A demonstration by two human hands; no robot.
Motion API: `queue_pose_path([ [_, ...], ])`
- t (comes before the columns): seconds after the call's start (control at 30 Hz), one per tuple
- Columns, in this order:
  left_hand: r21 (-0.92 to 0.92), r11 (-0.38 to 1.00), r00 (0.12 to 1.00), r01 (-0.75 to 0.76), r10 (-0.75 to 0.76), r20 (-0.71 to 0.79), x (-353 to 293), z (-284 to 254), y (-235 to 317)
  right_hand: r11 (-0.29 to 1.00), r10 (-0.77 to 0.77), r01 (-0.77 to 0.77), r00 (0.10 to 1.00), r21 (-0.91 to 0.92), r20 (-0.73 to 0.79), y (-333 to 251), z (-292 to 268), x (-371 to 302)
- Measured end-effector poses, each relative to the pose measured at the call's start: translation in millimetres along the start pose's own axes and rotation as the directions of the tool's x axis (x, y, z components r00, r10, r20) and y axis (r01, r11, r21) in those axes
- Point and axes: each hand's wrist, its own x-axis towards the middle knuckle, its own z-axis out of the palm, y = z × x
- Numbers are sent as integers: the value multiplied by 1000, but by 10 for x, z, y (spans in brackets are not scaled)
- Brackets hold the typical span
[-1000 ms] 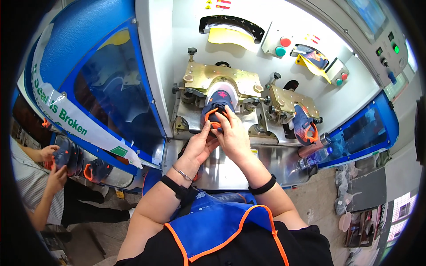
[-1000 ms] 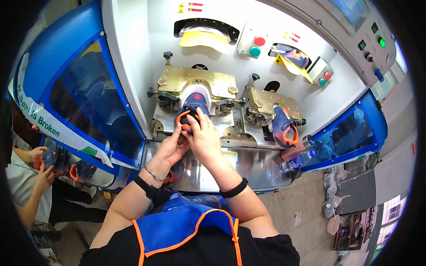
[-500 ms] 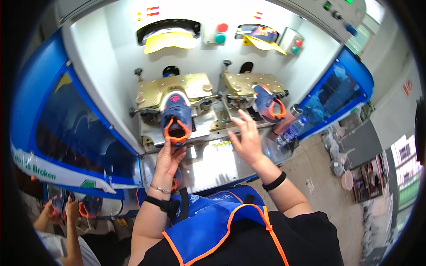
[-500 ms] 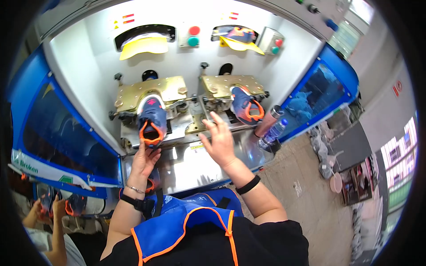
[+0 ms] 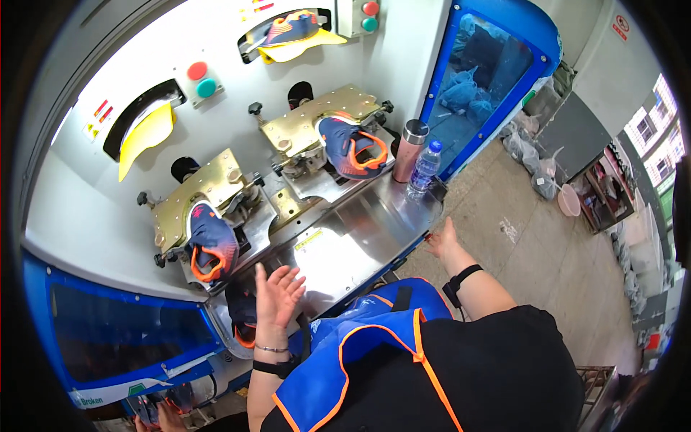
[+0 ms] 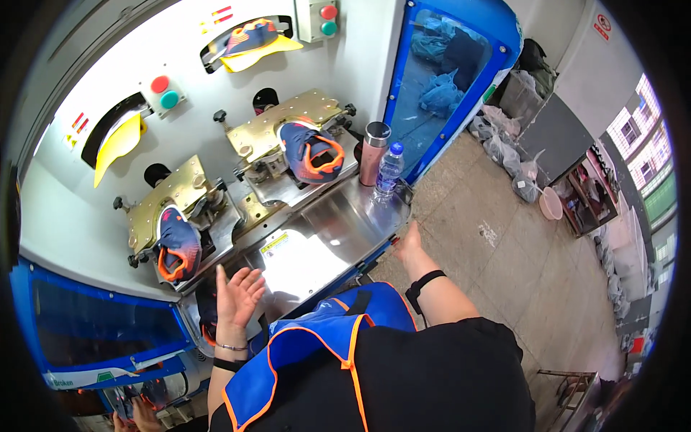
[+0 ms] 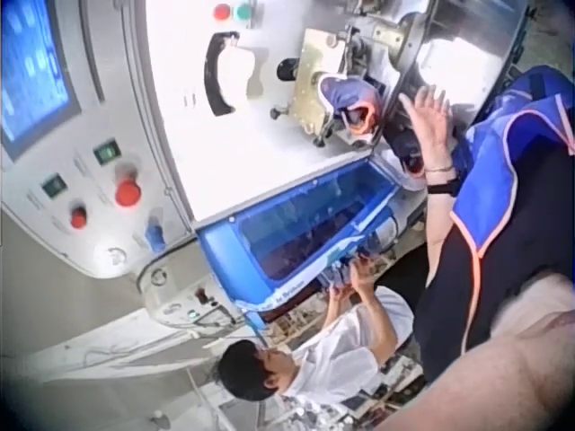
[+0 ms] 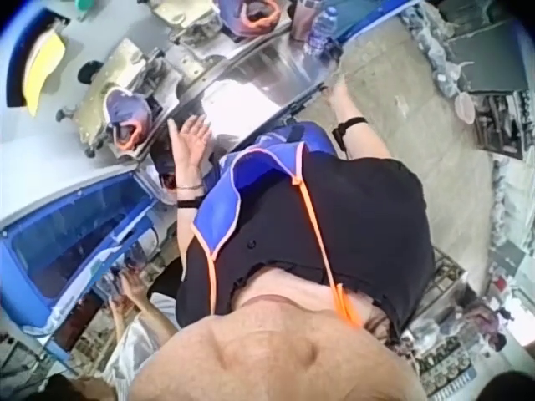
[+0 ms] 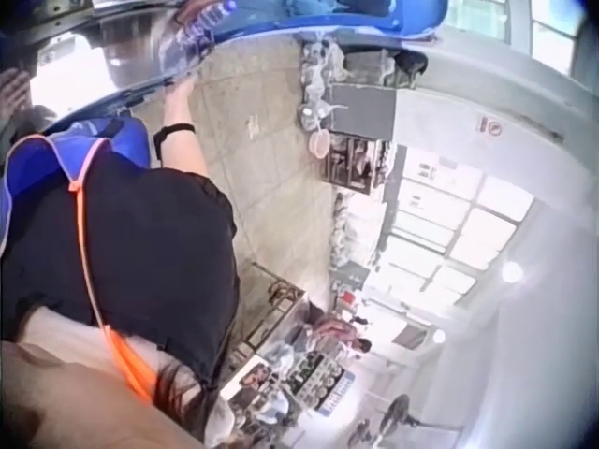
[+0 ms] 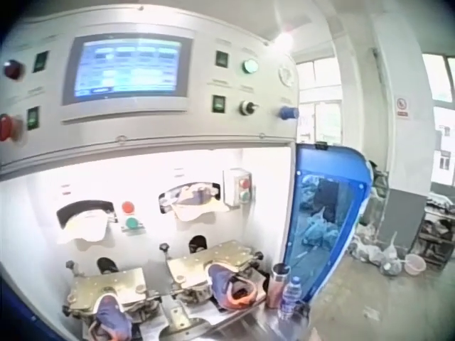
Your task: Load shoe uppers onto a lasting machine and operate the machine to shape the heel.
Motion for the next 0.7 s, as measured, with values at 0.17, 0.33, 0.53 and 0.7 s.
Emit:
queue_pose_path([
  [0.17,406,912,990,-55,-3,142,387,1120,-196,996,-44,75,910,-58,412,18,-102,25],
  [0.33,381,910,986,-165,154,59,909,2091,-438,974,95,-158,938,165,334,-74,-139,242],
  [0.53,302,942,979,-149,183,-89,1382,2397,-614,984,177,-160,884,-75,433,-316,-193,200],
  [0.7,241,961,975,-135,172,-139,817,2255,-662,947,50,102,888,-304,456,-413,-547,408],
])
